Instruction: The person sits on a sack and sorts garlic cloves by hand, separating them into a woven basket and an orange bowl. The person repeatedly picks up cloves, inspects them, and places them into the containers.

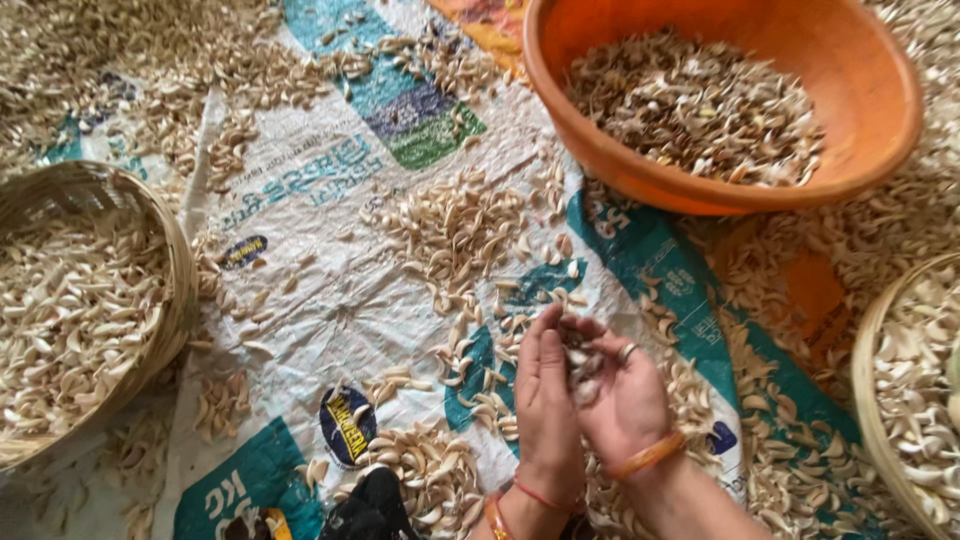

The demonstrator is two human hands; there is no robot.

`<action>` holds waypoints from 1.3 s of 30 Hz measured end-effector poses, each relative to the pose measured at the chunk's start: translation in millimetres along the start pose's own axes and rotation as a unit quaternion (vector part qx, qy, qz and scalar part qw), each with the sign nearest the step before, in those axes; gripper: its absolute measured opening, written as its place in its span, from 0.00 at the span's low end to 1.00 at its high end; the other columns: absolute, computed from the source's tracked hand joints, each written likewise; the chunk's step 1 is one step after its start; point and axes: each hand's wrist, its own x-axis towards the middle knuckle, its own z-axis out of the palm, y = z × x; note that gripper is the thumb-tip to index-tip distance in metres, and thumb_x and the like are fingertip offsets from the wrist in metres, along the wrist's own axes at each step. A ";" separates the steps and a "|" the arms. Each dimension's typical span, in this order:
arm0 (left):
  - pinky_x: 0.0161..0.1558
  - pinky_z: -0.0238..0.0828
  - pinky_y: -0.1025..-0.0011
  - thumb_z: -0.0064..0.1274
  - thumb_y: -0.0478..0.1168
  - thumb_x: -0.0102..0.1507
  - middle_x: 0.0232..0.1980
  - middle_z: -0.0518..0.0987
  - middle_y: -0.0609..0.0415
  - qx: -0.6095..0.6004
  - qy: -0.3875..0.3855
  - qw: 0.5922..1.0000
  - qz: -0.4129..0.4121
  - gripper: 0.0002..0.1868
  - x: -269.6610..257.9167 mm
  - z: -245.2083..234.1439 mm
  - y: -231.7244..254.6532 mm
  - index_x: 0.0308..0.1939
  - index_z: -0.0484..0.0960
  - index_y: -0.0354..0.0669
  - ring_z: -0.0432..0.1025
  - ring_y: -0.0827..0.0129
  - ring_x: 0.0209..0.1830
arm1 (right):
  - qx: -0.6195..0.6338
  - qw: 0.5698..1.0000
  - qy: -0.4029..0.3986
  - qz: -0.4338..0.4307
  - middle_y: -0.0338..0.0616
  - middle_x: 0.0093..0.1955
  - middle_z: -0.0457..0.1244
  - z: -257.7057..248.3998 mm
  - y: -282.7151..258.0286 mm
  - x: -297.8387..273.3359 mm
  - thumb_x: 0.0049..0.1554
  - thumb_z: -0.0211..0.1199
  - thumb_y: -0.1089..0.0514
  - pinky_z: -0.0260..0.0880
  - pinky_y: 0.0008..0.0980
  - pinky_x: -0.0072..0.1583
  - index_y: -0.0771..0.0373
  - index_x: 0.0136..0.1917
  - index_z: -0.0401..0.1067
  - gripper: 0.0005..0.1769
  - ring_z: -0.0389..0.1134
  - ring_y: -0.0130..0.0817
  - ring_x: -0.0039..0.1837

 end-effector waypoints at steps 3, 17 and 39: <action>0.62 0.71 0.72 0.37 0.46 0.73 0.55 0.80 0.52 -0.113 0.014 0.993 -0.018 0.22 3.7 12.6 1.3 0.62 0.75 0.34 0.74 0.69 0.57 | -0.079 0.995 0.009 -0.067 0.48 0.56 0.68 20.7 -3.4 -20.6 0.61 0.41 0.63 0.69 0.40 0.64 0.67 0.57 0.70 0.19 0.70 0.36 0.60; 0.50 0.63 0.62 0.37 0.52 0.76 0.50 0.72 0.44 0.100 -0.115 0.976 0.155 0.24 129.8 179.0 74.4 0.63 0.73 0.36 0.63 0.57 0.49 | -0.218 0.919 -0.052 -0.323 0.51 0.86 0.35 162.6 -188.3 69.2 0.73 0.42 0.41 0.36 0.39 0.77 0.66 0.84 0.41 0.37 0.33 0.37 0.85; 0.66 0.59 0.51 0.45 0.45 0.68 0.60 0.76 0.42 0.619 -0.052 0.736 0.268 0.16 24.7 -77.6 -20.2 0.53 0.78 0.40 0.67 0.46 0.64 | -0.779 0.478 -0.060 -0.402 0.48 0.50 0.69 -54.4 -19.3 29.7 0.57 0.59 0.51 0.65 0.46 0.63 0.61 0.47 0.78 0.13 0.68 0.49 0.58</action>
